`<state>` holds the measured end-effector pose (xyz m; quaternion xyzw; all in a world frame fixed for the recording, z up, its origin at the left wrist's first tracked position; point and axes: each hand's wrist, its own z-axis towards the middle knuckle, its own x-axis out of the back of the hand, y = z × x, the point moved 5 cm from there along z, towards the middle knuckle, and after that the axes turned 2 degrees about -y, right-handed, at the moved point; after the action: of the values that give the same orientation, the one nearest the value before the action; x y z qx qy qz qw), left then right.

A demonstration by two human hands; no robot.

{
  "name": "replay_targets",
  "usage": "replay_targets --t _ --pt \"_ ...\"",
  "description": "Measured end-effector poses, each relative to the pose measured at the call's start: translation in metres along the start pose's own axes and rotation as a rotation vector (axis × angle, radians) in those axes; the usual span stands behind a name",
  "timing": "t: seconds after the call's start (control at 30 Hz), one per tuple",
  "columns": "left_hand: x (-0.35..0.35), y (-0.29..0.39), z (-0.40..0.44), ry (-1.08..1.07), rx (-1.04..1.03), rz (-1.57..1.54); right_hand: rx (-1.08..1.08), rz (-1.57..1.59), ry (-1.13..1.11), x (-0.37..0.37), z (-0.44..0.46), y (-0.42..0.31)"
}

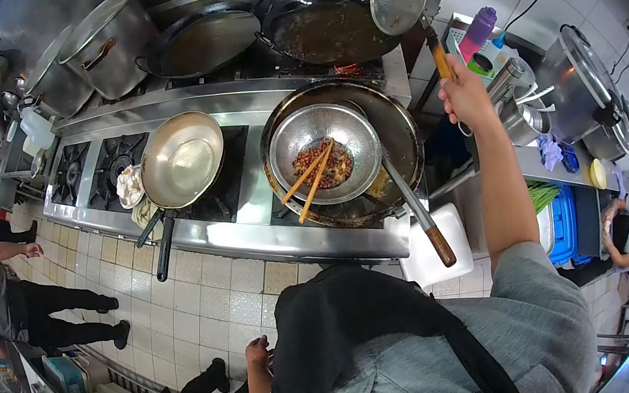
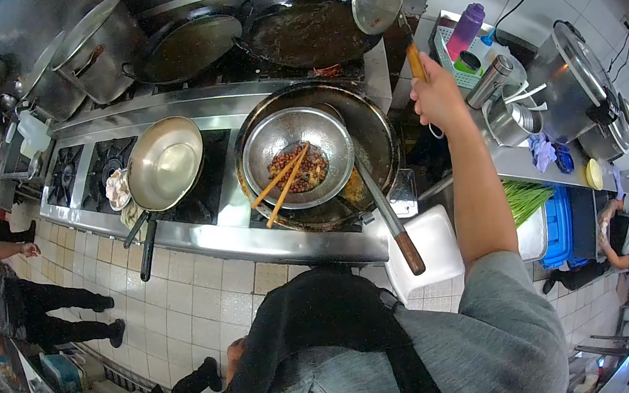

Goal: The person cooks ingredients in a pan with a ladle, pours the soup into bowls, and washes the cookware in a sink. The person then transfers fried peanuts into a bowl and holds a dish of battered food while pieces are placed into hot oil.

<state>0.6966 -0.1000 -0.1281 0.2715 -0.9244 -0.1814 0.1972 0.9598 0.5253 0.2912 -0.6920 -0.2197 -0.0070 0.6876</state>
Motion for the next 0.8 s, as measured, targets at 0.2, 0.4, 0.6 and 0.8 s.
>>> replay_targets --t 0.2,0.4,0.6,0.8 --pt "0.003 0.003 0.003 0.009 -0.08 -0.04 -0.091 -0.053 -0.154 -0.027 0.026 0.026" --pt "0.001 -0.002 -0.005 0.022 -0.109 0.071 -0.18 0.302 -0.344 -0.055 0.026 0.037" --pt "-0.005 0.0 -0.009 0.01 -0.04 0.058 -0.226 0.582 -0.397 -0.07 0.018 0.044" --pt "-0.005 0.021 -0.018 0.007 -0.008 0.001 -0.24 0.737 -0.442 -0.066 -0.002 0.031"
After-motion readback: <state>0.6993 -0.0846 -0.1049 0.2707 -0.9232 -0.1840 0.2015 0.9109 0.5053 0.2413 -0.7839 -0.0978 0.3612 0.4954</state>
